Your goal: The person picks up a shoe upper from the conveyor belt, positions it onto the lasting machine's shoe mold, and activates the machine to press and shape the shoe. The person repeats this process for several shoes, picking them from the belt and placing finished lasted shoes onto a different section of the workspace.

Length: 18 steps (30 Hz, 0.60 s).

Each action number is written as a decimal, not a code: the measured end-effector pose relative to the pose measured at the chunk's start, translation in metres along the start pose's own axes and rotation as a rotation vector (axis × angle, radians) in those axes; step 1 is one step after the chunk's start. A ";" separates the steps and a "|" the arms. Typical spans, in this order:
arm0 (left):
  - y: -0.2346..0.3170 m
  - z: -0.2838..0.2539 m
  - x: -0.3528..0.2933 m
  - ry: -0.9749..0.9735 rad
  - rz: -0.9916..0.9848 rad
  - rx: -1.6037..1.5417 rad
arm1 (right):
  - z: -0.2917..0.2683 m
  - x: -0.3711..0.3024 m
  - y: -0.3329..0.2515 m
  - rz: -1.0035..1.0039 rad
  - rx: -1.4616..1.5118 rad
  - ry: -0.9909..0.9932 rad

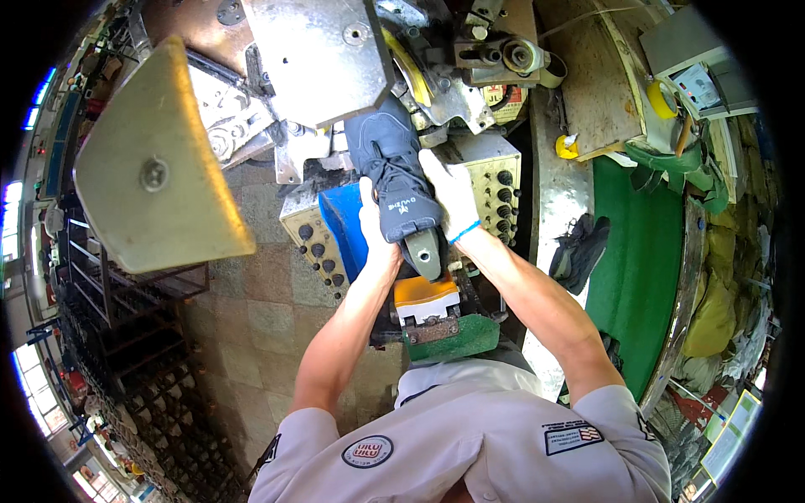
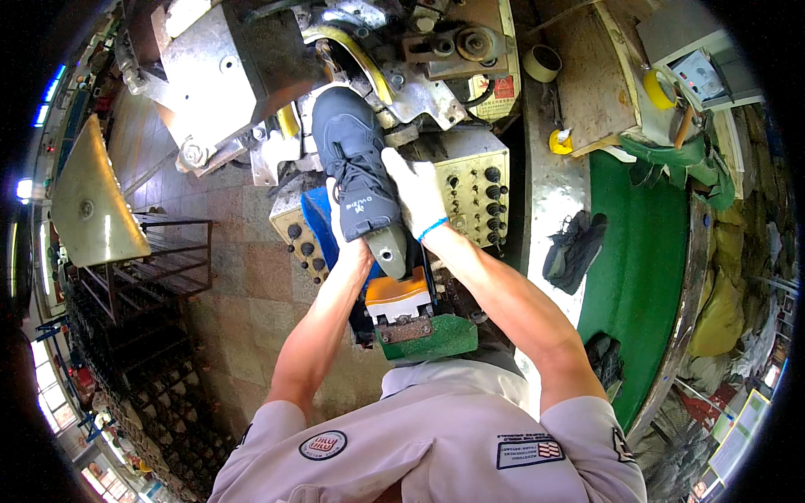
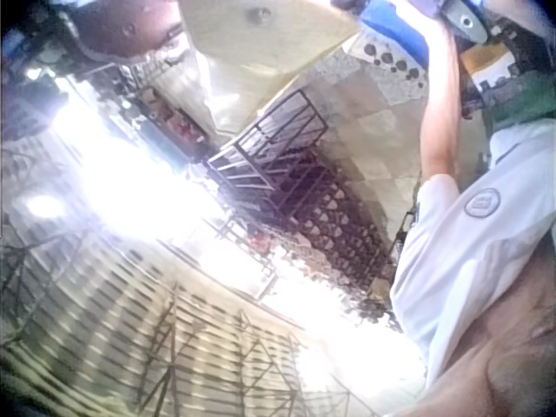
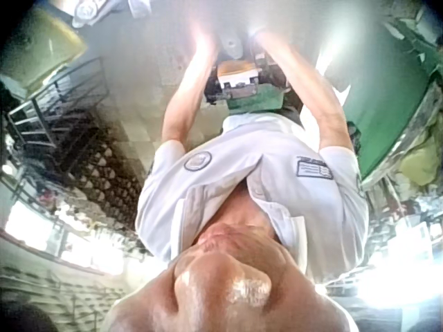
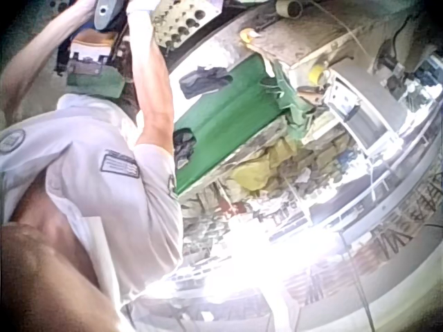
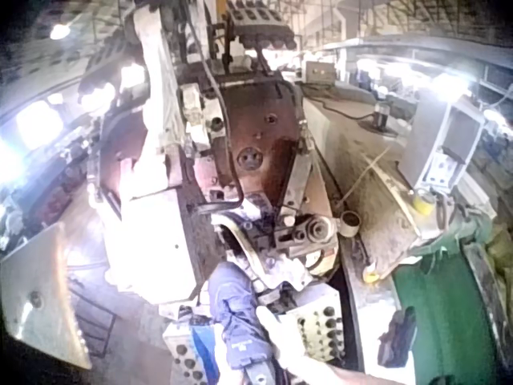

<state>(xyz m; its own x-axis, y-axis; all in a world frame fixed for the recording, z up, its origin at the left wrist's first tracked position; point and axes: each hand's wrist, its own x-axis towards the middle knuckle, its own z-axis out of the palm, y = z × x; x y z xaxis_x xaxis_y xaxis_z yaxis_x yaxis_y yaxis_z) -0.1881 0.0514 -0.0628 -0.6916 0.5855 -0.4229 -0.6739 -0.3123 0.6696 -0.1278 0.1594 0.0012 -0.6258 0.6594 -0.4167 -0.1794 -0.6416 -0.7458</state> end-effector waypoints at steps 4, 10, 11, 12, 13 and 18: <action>0.007 0.000 -0.005 -0.065 -0.057 -0.023 | -0.003 -0.008 -0.001 -0.018 -0.017 -0.008; 0.013 -0.003 0.001 -0.067 -0.044 0.065 | -0.008 -0.002 0.006 -0.001 0.007 -0.039; 0.022 -0.003 0.006 -0.129 -0.013 0.132 | -0.007 -0.002 0.007 0.018 0.061 -0.050; 0.024 -0.003 0.000 -0.056 -0.024 0.138 | -0.004 -0.004 0.012 0.018 0.098 -0.011; 0.033 0.007 -0.006 -0.033 -0.047 0.156 | -0.006 -0.001 0.017 0.047 0.178 -0.004; 0.055 0.012 -0.010 0.024 -0.071 0.186 | -0.009 0.005 0.048 0.021 0.311 -0.001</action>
<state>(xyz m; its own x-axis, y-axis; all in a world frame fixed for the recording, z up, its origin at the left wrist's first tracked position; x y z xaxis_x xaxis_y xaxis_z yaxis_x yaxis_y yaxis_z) -0.2151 0.0379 -0.0144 -0.6516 0.5824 -0.4860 -0.6629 -0.1258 0.7381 -0.1325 0.1357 -0.0413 -0.6321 0.6448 -0.4297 -0.3903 -0.7440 -0.5423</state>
